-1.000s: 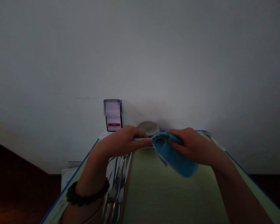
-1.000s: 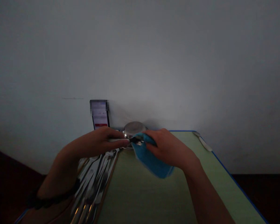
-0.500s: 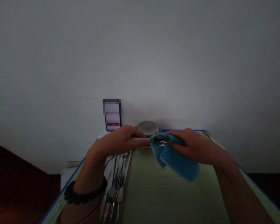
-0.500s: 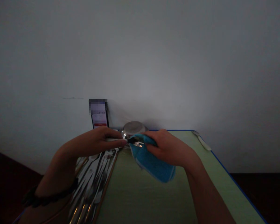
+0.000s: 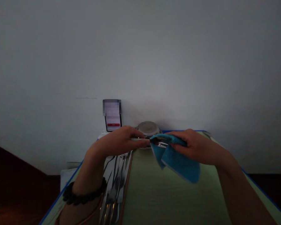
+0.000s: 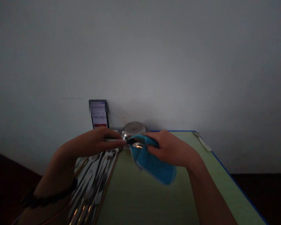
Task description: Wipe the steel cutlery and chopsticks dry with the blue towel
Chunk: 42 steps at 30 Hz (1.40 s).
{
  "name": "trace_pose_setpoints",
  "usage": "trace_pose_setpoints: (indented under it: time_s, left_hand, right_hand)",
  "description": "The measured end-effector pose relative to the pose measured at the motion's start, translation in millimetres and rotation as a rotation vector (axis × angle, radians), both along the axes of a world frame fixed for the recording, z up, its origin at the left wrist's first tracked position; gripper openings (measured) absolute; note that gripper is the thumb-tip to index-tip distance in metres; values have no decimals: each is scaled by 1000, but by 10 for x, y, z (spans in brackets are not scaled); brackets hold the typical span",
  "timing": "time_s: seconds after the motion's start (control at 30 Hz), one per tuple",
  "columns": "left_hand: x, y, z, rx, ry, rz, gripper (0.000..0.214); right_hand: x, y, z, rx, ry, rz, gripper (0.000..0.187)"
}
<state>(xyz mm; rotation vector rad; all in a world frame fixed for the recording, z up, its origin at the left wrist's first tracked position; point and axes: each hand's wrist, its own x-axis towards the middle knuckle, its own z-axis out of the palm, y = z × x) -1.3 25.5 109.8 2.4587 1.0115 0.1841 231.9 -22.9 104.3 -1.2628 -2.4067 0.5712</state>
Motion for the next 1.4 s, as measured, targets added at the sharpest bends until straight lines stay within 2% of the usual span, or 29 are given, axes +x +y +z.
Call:
trace_pose_setpoints:
  time_s: [0.17, 0.33, 0.6, 1.27, 1.4]
  left_hand:
    - [8, 5, 17, 7, 4, 8, 47]
    - [18, -3, 26, 17, 2, 0, 45]
    - [33, -29, 44, 20, 8, 12, 44]
    - [41, -24, 44, 8, 7, -3, 44]
    - [1, -11, 7, -12, -3, 11, 44]
  right_hand:
    - [-30, 11, -10, 8, 21, -25, 21]
    - [-90, 29, -24, 19, 25, -66, 27]
    - [-161, 43, -67, 150, -66, -150, 21]
    - [-115, 24, -8, 61, -56, -95, 19]
    - [-76, 33, -37, 80, -13, -79, 21]
